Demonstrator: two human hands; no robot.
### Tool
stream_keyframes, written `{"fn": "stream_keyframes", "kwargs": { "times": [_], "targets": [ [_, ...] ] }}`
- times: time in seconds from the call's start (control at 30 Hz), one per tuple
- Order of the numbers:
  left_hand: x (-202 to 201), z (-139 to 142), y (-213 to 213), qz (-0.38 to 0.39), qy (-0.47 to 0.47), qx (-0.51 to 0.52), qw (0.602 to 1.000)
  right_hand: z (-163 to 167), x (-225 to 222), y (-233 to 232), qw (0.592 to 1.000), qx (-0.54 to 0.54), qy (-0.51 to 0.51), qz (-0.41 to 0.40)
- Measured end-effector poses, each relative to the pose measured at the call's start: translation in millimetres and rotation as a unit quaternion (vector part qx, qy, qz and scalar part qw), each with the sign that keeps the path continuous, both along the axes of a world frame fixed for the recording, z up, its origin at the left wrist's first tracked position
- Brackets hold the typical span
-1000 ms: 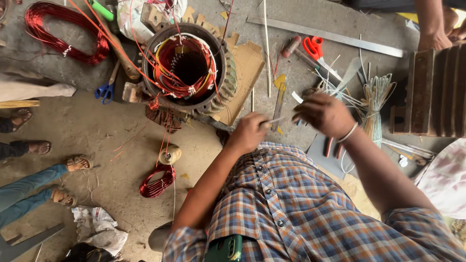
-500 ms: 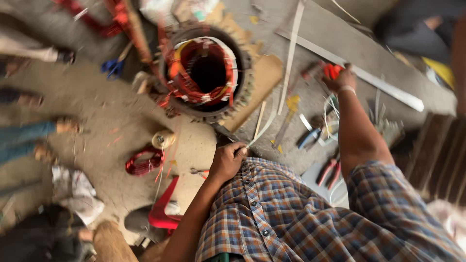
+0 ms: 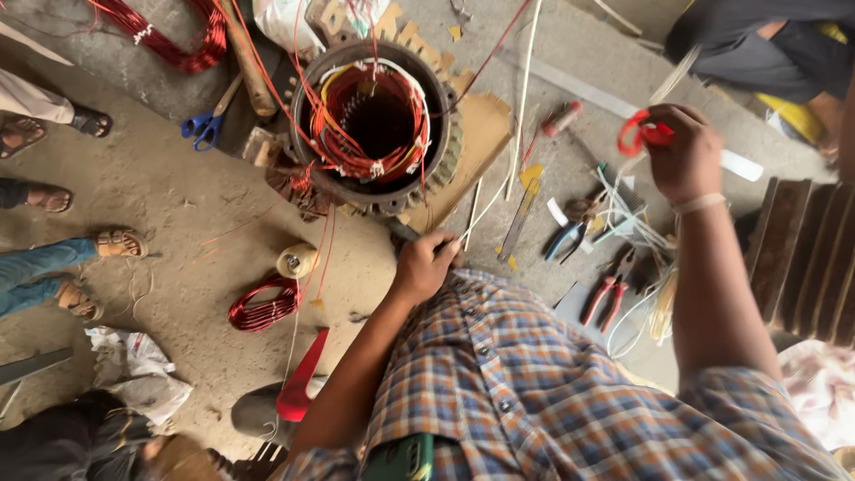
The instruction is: The person winds red copper wire into the slots of a motor stator, using both hands to guide and pack the wire. They cut a white plastic tie with scissors and use it to secure the wire bundle, then trim the excess tie.
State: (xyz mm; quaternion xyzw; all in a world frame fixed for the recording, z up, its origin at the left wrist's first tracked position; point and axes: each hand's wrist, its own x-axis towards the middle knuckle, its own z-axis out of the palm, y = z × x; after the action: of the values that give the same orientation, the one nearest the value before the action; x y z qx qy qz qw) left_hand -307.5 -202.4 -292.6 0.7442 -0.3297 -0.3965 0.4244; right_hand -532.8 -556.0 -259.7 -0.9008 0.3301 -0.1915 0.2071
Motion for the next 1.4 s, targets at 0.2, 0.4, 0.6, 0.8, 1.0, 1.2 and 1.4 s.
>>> {"fn": "stream_keyframes", "kwargs": {
  "times": [0.2,0.4,0.6,0.8,1.0,1.2,1.4],
  "targets": [
    [-10,-33,-27,0.041,0.113,-0.051,0.991,-44,-46,113,0.976,0.168,0.141,0.003],
    [-30,-62,-43,0.053,0.140,0.010,0.989,-85,-65,181,0.885,-0.063,0.404,0.224],
    [-42,-50,-43,-0.029,0.036,-0.007,0.999,-68,-39,194,0.951,0.301,0.046,-0.060],
    [-58,-32,-36,-0.067,-0.039,-0.033,0.996,-72,16,198,0.671,0.684,-0.248,-0.147],
    [-59,-29,-34,-0.038,-0.083,-0.017,0.996,-76,23,210,0.635,0.708,-0.276,-0.137],
    [-53,-35,-31,-0.004,-0.022,-0.025,0.999,-78,-44,180,0.881,0.399,0.049,-0.251],
    [-51,-48,-40,0.071,0.206,0.009,0.976,-115,-71,210,0.926,0.236,0.257,-0.146]
  ]
}}
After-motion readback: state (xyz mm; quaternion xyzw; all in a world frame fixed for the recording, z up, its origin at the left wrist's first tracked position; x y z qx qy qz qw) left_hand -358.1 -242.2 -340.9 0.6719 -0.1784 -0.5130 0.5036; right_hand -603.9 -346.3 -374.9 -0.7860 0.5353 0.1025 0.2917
